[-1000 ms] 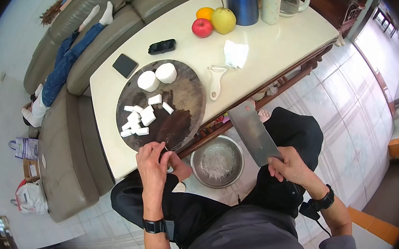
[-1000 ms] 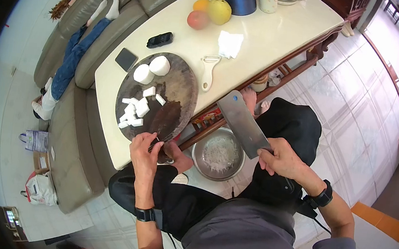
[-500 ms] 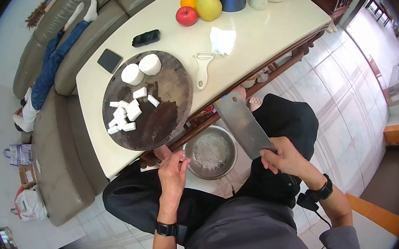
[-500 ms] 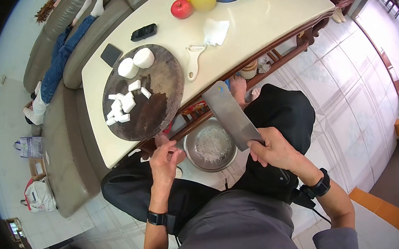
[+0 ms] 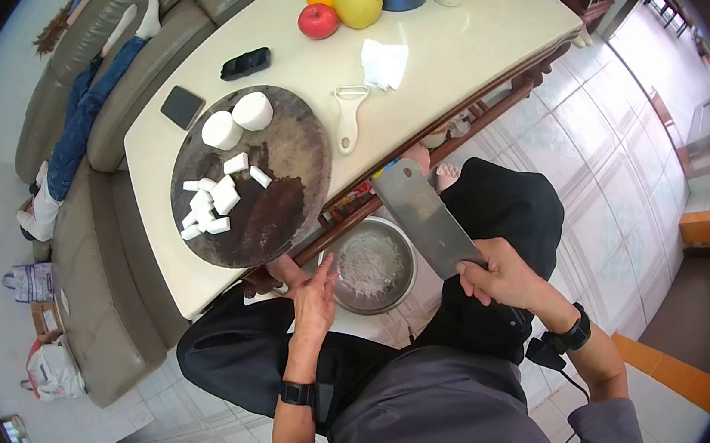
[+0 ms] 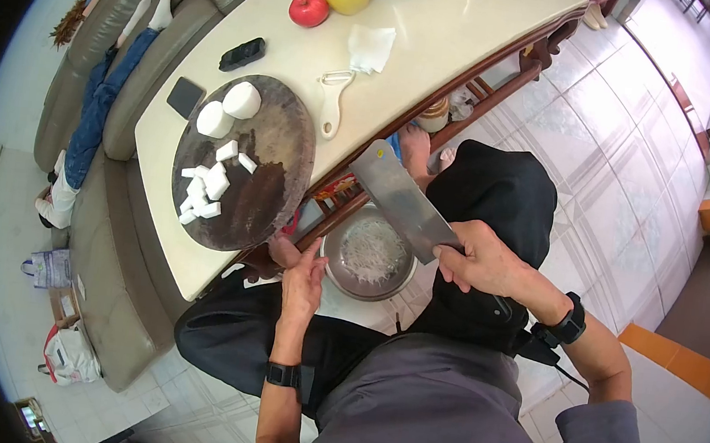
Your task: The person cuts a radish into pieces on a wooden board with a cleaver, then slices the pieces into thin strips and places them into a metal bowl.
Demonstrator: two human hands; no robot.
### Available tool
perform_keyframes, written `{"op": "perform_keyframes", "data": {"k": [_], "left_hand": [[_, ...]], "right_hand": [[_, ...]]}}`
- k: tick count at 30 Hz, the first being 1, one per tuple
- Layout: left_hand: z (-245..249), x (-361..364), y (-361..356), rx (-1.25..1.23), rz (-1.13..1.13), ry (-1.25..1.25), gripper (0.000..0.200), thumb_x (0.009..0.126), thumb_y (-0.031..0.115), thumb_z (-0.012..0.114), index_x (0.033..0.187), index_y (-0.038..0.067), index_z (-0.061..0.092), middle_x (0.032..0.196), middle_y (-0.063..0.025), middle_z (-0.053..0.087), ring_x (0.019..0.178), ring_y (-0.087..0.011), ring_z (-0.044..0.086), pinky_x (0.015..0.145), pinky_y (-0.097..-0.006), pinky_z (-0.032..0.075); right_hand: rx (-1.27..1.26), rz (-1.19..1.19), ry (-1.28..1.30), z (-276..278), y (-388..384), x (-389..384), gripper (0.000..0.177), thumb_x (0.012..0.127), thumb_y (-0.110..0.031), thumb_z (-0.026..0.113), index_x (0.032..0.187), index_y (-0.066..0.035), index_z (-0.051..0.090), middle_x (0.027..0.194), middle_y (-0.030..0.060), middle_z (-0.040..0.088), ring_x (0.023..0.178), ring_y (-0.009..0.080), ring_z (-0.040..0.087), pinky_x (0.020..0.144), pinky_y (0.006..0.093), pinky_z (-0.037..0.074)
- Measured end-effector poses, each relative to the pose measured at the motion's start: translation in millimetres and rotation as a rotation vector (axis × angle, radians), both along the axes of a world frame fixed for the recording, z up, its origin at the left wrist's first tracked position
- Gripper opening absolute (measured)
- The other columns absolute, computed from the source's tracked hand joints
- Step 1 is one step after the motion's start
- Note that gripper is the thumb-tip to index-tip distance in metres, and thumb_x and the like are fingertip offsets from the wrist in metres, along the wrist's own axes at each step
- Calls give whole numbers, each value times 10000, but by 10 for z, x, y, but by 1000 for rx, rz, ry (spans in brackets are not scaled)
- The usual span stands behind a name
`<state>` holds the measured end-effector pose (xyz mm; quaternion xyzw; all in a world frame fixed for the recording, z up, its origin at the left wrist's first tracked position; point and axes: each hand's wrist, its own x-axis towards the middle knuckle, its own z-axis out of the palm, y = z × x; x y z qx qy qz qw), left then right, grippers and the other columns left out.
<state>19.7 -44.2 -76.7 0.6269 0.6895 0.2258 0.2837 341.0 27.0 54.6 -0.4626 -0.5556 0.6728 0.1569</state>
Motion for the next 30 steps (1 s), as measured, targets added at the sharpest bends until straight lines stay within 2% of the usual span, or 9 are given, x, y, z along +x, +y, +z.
{"op": "perform_keyframes", "data": {"k": [2, 4, 10, 14, 15, 17, 19, 23, 30], "left_hand": [[-10, 10, 6, -78, 33, 69, 469, 796, -28, 615, 1247, 79, 544, 842, -155, 688, 784, -294, 670, 710, -350, 510], [-45, 15, 15, -10, 118, -44, 339, 773, -4, 656, 1105, 54, 620, 759, -135, 677, 722, -286, 666, 683, -333, 506], [11, -9, 37, 130, -2, 41, 116, 771, -4, 657, 881, 24, 681, 706, -130, 643, 668, -281, 645, 661, -332, 504], [-94, -44, 27, 276, -52, 50, 165, 785, 2, 651, 945, 31, 682, 735, -140, 646, 693, -263, 647, 669, -320, 499], [-10, -8, 23, 171, -2, 8, 178, 793, 7, 651, 967, 29, 681, 759, -139, 648, 710, -246, 644, 677, -309, 496], [286, 103, 84, 83, 54, -27, 192, 801, 12, 650, 989, 28, 679, 784, -138, 651, 726, -229, 642, 686, -299, 494], [784, 260, 199, 257, 72, -95, 184, 822, 37, 643, 1004, 31, 664, 855, -149, 653, 785, -304, 632, 708, -352, 496], [1274, 129, 649, 534, 136, 11, 169, 807, 26, 648, 971, -15, 653, 923, -170, 646, 855, -325, 622, 761, -373, 494], [1233, -270, 1213, 516, 140, 307, 276, 796, 55, 647, 1065, -5, 633, 1105, -180, 608, 1017, -345, 561, 886, -405, 453]], "right_hand": [[1, -1, 4, -12, -2, 3, 161, 890, -90, 493, 839, 47, 561, 609, 35, 560, 450, 86, 503, 436, 242, 406], [3, 0, 9, -23, -3, 4, 158, 890, -89, 493, 842, 46, 561, 608, 34, 559, 451, 86, 503, 436, 242, 405], [-15, 5, 19, -63, -15, 15, 151, 886, -87, 491, 852, 41, 563, 611, 31, 559, 452, 84, 501, 438, 242, 403], [-24, 1, 24, -27, -23, 24, 144, 881, -84, 488, 848, 38, 558, 621, 33, 562, 461, 84, 507, 435, 241, 403], [-32, -4, 14, -12, -13, 11, 141, 880, -82, 488, 845, 36, 556, 624, 34, 563, 465, 85, 509, 434, 241, 404], [-32, -7, 21, -17, -25, 8, 131, 884, -73, 491, 834, 30, 554, 628, 34, 570, 461, 76, 507, 430, 229, 401], [-24, -1, 21, -5, -12, 17, 123, 888, -64, 493, 823, 23, 552, 632, 35, 577, 458, 68, 505, 425, 218, 397], [-13, 26, 13, 11, -4, 13, 142, 896, -83, 493, 835, 32, 549, 638, 34, 569, 474, 82, 509, 437, 239, 408], [-31, 11, -8, 153, -12, 3, 118, 897, -65, 500, 858, 35, 547, 656, 38, 571, 482, 81, 504, 450, 237, 414]]}}
